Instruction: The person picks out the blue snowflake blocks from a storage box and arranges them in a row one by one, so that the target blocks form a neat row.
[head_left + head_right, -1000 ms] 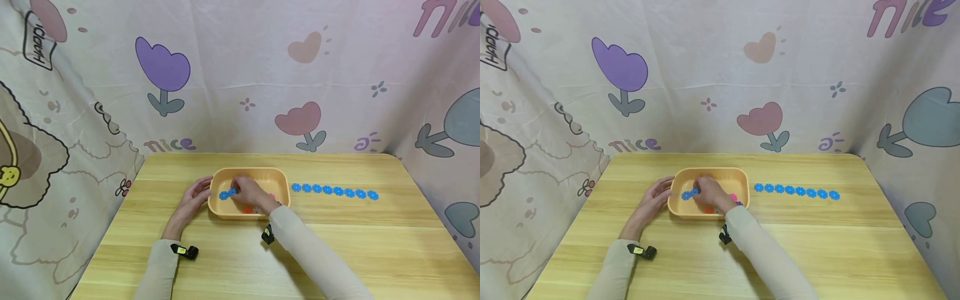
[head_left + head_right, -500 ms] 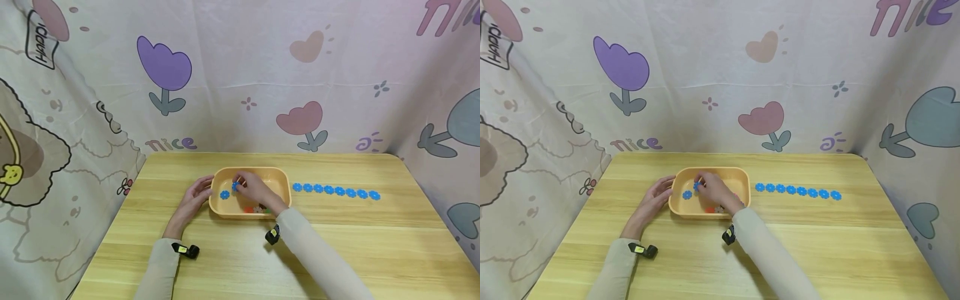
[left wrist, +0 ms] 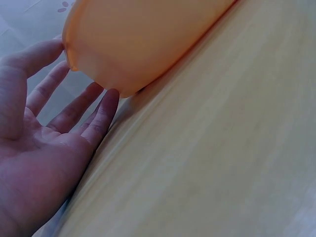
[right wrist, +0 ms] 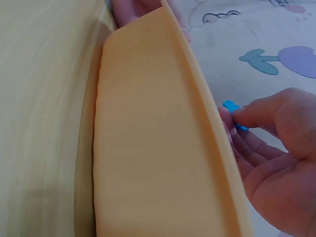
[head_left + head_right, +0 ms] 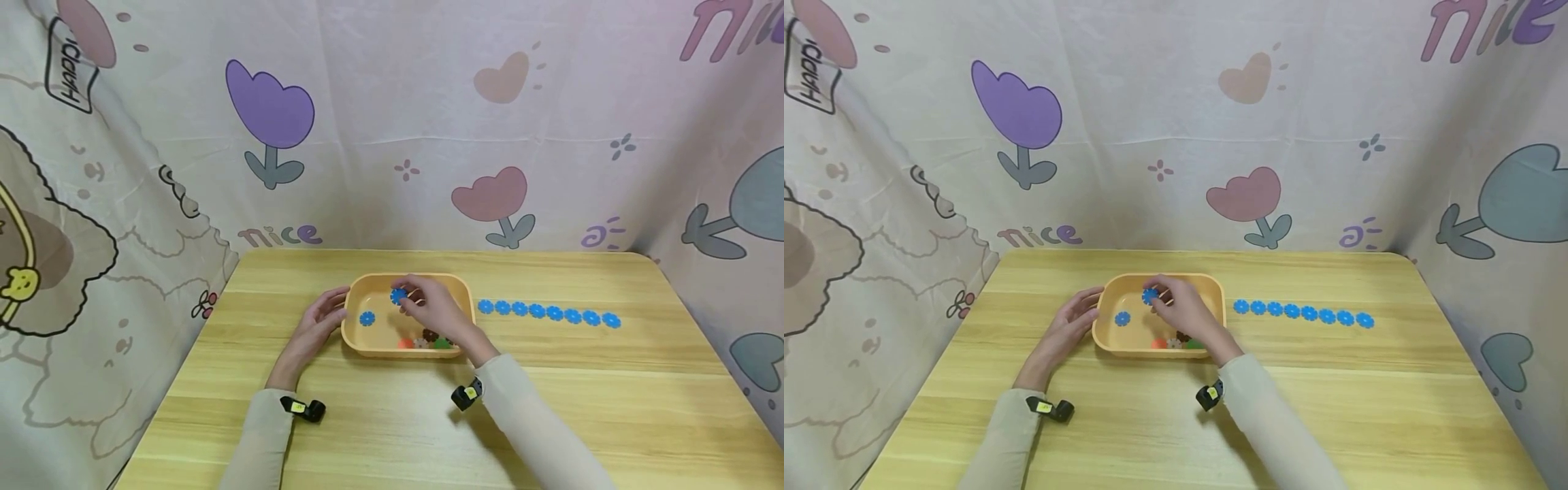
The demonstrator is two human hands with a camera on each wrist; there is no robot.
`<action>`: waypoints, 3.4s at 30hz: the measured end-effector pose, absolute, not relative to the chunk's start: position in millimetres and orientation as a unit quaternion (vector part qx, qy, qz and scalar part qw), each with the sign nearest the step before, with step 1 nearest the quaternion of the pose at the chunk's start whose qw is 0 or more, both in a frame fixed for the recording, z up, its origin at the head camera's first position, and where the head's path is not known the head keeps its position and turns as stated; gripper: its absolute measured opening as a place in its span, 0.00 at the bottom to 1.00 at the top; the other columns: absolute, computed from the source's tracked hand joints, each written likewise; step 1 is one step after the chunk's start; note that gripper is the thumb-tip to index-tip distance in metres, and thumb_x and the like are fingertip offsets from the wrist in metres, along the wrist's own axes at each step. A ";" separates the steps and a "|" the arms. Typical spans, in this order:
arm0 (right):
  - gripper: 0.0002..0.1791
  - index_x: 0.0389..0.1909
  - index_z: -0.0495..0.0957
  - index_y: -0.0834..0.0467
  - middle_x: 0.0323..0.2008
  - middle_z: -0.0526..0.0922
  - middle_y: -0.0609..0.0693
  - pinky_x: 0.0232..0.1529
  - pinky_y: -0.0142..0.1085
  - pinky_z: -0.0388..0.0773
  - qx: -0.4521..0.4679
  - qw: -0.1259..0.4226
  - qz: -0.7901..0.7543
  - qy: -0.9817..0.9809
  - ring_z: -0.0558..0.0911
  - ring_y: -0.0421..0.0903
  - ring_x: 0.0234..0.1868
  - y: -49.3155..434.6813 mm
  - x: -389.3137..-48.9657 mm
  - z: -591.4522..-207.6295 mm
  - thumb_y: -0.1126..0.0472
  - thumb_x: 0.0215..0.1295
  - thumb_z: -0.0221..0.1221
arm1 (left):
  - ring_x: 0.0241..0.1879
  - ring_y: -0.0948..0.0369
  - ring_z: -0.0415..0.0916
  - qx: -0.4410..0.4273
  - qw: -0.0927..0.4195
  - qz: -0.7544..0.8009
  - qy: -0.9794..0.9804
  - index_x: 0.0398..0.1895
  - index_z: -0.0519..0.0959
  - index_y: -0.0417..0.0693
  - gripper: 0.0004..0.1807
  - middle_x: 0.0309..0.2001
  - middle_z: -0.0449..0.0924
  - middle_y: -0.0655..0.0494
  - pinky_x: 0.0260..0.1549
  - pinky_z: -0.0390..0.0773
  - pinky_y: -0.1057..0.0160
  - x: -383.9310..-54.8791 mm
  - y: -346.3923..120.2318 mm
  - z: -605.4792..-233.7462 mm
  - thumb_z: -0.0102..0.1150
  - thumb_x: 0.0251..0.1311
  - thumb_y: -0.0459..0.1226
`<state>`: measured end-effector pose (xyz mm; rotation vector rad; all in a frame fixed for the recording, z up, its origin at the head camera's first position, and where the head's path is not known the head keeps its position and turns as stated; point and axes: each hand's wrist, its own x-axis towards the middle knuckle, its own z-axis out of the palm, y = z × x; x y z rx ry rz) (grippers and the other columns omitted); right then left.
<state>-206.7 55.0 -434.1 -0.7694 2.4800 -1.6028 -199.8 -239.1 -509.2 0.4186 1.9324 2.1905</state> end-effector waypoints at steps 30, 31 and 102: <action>0.23 0.59 0.80 0.56 0.41 0.83 0.52 0.47 0.39 0.86 -0.222 -0.025 -0.539 0.812 0.84 0.48 0.42 133.3 -166.6 -420.0 0.73 0.64 0.66 | 0.68 0.48 0.69 0.124 0.103 0.745 0.647 0.76 0.65 0.44 0.28 0.74 0.64 0.41 0.60 0.78 0.58 -197.2 -238.2 -506.8 0.56 0.75 0.32; 0.22 0.59 0.80 0.57 0.41 0.83 0.53 0.47 0.38 0.86 -0.218 -0.028 -0.538 0.814 0.84 0.48 0.42 137.0 -165.9 -420.5 0.73 0.64 0.65 | 0.68 0.48 0.69 0.123 0.103 0.745 0.648 0.75 0.65 0.45 0.28 0.74 0.64 0.41 0.60 0.78 0.59 -197.1 -238.5 -506.8 0.56 0.75 0.33; 0.26 0.70 0.75 0.55 0.47 0.72 0.27 0.36 0.14 0.75 0.126 -0.117 -0.476 0.863 0.73 0.20 0.41 387.0 -126.6 -472.3 0.60 0.72 0.63 | 0.69 0.46 0.68 0.131 0.091 0.727 0.668 0.75 0.65 0.43 0.28 0.73 0.65 0.39 0.60 0.78 0.59 -199.3 -240.2 -509.2 0.56 0.74 0.34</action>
